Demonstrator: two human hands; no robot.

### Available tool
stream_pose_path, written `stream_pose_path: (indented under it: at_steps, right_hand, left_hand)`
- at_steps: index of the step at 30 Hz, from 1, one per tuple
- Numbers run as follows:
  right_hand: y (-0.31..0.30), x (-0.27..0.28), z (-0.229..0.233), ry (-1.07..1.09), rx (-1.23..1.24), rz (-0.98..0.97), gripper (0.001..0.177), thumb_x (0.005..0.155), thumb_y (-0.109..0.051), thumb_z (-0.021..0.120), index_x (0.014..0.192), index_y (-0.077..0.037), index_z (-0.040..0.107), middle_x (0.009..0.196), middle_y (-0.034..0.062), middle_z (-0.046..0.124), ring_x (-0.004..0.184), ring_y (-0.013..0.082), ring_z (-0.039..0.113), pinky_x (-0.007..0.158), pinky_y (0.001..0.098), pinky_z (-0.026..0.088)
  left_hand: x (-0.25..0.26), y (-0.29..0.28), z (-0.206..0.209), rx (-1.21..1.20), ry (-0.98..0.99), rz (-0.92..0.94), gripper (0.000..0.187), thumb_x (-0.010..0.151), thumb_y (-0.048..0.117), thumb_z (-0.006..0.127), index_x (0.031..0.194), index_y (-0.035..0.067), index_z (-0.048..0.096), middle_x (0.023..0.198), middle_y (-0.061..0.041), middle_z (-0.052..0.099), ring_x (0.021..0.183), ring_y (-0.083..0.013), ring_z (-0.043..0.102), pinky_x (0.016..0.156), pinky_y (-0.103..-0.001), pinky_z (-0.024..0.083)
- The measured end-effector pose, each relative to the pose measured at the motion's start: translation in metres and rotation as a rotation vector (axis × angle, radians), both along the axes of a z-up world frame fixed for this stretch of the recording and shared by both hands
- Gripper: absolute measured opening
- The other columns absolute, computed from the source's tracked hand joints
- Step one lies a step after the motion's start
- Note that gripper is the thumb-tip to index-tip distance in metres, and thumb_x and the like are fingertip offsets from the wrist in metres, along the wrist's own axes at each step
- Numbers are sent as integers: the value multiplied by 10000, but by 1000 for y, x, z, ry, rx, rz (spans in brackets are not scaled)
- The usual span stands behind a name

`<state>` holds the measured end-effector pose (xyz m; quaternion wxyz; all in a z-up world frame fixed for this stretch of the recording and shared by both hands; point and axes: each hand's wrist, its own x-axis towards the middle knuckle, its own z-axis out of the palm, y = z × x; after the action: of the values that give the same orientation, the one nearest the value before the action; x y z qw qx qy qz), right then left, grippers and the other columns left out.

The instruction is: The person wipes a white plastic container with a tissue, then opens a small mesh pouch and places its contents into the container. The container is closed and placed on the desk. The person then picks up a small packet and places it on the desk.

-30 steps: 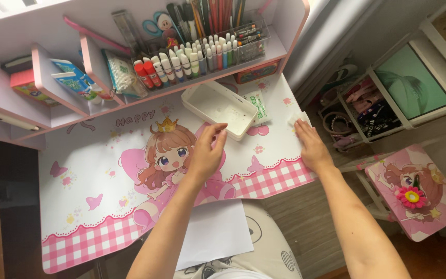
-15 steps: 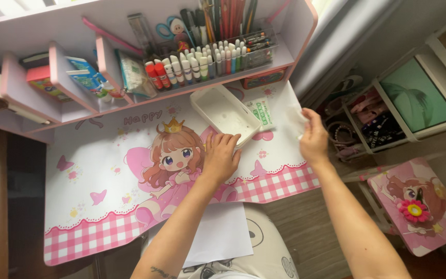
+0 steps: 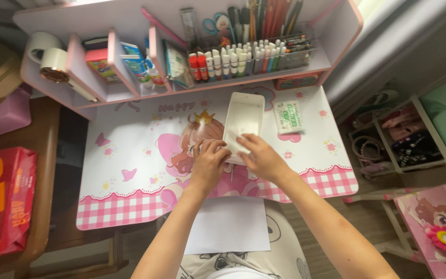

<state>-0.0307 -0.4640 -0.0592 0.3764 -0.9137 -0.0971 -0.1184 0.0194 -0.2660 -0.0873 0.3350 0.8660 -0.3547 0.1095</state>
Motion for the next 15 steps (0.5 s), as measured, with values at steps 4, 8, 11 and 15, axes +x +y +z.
stream_pose_path:
  at_steps: [4, 8, 11, 15]
  right_hand:
    - [31, 1, 0, 92, -25, 106, 299, 874, -128, 688, 1157, -35, 710, 1154, 167, 678, 1024, 354, 671, 858, 410, 550]
    - [50, 7, 11, 153, 24, 51, 183, 901, -127, 667, 1047, -36, 729, 1048, 117, 721, 904, 333, 699, 783, 404, 559]
    - [56, 11, 24, 123, 120, 4, 144, 911, -112, 676, 998, -7, 722, 1004, 119, 718, 832, 294, 703, 733, 372, 555]
    - [56, 15, 52, 165, 292, -139, 184, 915, -119, 707, 1038, 19, 706, 896, 103, 714, 700, 193, 664, 649, 310, 525]
  left_hand:
    - [-4, 20, 18, -127, -5, 65, 115, 906, 118, 713, 1016, 120, 743, 1269, -95, 646, 1202, -308, 570, 1043, -479, 401]
    - [-9, 32, 37, -326, 70, 100, 303, 941, 145, 703, 1226, 81, 626, 1372, -173, 564, 1275, -360, 542, 1022, -439, 477]
    - [-11, 34, 43, -426, 266, 148, 475, 982, 222, 668, 1397, 62, 501, 1406, -180, 527, 1256, -335, 563, 994, -411, 496]
    - [-16, 37, 38, -523, 539, 207, 491, 1040, 308, 573, 1456, 68, 470, 1400, -137, 573, 1271, -268, 590, 1010, -375, 507]
